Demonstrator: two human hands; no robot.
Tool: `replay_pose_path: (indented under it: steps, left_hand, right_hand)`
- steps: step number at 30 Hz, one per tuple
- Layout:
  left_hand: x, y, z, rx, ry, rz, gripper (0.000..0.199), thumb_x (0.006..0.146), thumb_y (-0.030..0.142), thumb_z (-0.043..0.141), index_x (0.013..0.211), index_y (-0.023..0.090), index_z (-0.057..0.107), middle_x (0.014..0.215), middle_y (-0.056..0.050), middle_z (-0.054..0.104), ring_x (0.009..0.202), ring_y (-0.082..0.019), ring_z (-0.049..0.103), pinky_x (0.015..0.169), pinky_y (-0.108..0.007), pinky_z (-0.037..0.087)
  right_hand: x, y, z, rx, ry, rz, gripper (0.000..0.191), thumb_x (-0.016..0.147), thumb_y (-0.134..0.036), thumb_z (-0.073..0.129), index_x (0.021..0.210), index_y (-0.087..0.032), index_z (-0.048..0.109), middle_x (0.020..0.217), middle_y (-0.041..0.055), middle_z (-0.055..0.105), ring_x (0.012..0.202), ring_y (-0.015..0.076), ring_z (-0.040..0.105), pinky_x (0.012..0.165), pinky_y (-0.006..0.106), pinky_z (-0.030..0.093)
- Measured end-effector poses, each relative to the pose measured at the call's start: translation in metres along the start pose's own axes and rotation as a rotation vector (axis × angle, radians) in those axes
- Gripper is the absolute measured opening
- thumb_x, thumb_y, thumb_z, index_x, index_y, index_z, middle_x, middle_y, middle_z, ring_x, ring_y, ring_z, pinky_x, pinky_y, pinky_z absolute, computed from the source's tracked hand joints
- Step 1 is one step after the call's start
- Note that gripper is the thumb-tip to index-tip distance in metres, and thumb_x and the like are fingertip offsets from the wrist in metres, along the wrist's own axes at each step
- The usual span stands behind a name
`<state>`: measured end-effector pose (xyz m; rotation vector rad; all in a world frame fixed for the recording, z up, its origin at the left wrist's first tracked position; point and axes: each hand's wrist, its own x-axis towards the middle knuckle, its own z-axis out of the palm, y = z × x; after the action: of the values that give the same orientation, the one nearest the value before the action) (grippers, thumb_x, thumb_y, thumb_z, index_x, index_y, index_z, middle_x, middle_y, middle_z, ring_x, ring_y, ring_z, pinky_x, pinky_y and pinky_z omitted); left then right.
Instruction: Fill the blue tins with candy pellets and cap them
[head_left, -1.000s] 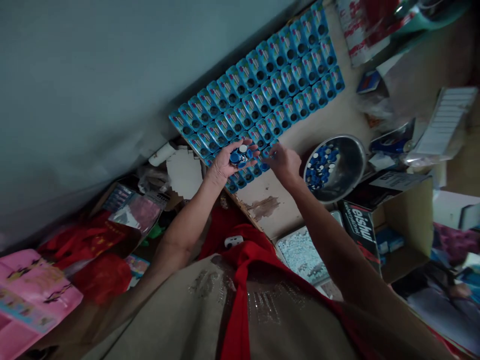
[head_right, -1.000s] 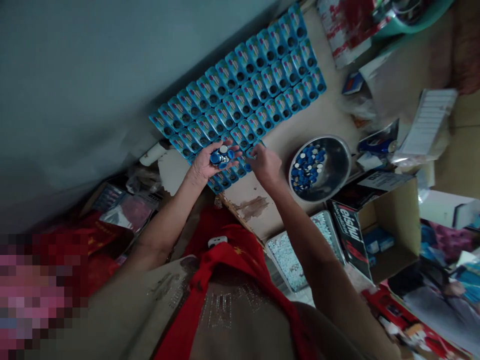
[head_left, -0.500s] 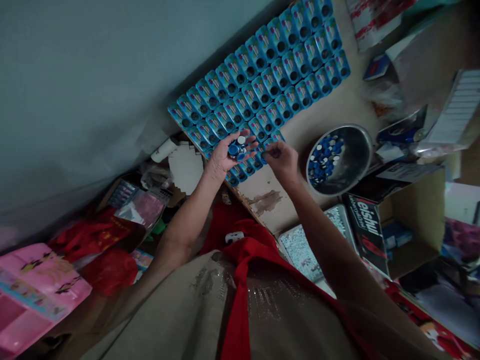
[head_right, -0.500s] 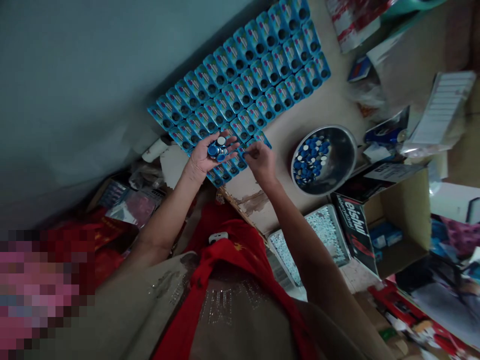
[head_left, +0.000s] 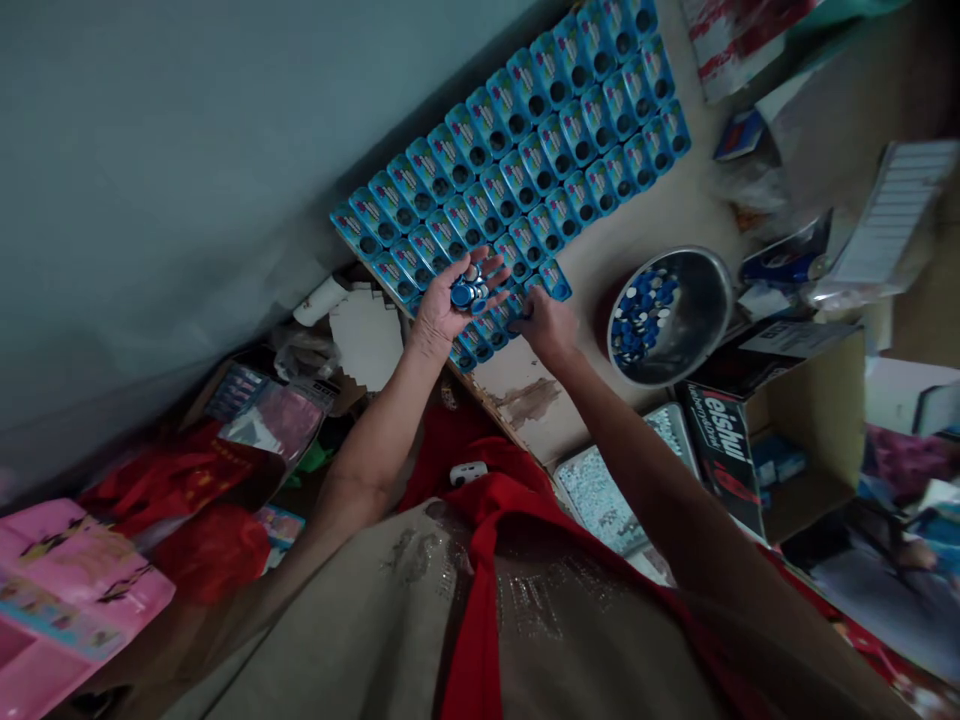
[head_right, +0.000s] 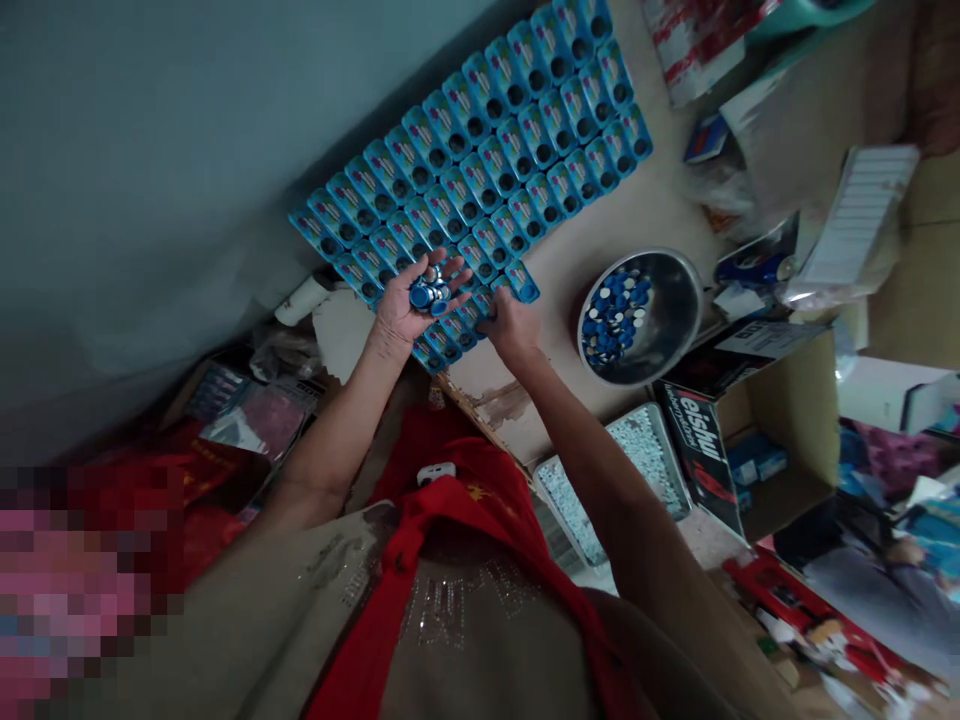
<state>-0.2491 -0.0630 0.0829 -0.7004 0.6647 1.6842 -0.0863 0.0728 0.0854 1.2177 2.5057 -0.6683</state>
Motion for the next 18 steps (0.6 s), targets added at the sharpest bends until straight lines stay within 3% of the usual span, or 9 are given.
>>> replay_pose_path:
  steps: [4,6,9,12,15,18]
  left_hand:
    - [-0.002,-0.001,0.001,0.003,0.015,-0.01,0.023,0.116,0.032,0.066,0.122,0.021,0.086,0.126,-0.01,0.092,0.146,-0.032,0.082,0.126,-0.052,0.067]
    - [0.0,-0.004,0.003,0.003,0.031,0.004,0.025,0.117,0.031,0.065,0.127,0.022,0.086,0.13,-0.009,0.091,0.149,-0.033,0.08,0.126,-0.051,0.068]
    - [0.003,-0.012,0.011,-0.007,0.061,0.014,0.031,0.117,0.029,0.065,0.138,0.021,0.085,0.136,-0.01,0.09,0.152,-0.034,0.078,0.126,-0.05,0.068]
    - [0.004,-0.014,0.017,-0.039,0.058,0.002,0.034,0.119,0.028,0.061,0.144,0.018,0.082,0.131,-0.011,0.091,0.147,-0.033,0.081,0.127,-0.05,0.067]
    - [0.0,-0.009,0.015,-0.064,0.047,-0.006,0.033,0.121,0.029,0.059,0.145,0.019,0.08,0.124,-0.01,0.092,0.14,-0.03,0.085,0.129,-0.05,0.066]
    - [-0.007,0.0,0.008,-0.074,0.048,0.011,0.032,0.12,0.031,0.064,0.146,0.022,0.08,0.126,-0.01,0.092,0.137,-0.03,0.086,0.129,-0.052,0.066]
  right_hand:
    - [-0.015,-0.02,-0.009,0.099,0.089,-0.229,0.005,0.106,-0.03,0.082,0.105,-0.026,0.08,0.098,0.0066,0.076,0.092,0.026,0.071,0.088,0.039,0.062]
    - [-0.017,-0.032,-0.009,0.175,0.117,-0.37,0.01,0.108,-0.027,0.081,0.116,-0.027,0.086,0.111,0.0093,0.079,0.105,0.0281,0.075,0.098,0.041,0.064]
    - [-0.016,-0.045,-0.007,0.223,0.108,-0.47,0.018,0.107,-0.017,0.077,0.112,-0.029,0.089,0.121,0.0103,0.081,0.121,0.0305,0.076,0.111,0.044,0.062]
    - [-0.022,-0.042,-0.01,0.195,0.029,-0.391,0.021,0.105,-0.009,0.075,0.108,-0.025,0.088,0.119,0.0112,0.083,0.119,0.028,0.075,0.113,0.04,0.059]
    - [-0.037,-0.03,-0.013,0.136,-0.066,-0.215,0.016,0.104,-0.009,0.077,0.106,-0.021,0.087,0.11,0.0115,0.082,0.103,0.0262,0.075,0.102,0.037,0.059]
    - [-0.05,-0.022,-0.009,0.091,-0.108,-0.153,0.018,0.104,-0.008,0.075,0.096,-0.02,0.085,0.108,0.013,0.08,0.101,0.0276,0.074,0.095,0.036,0.056]
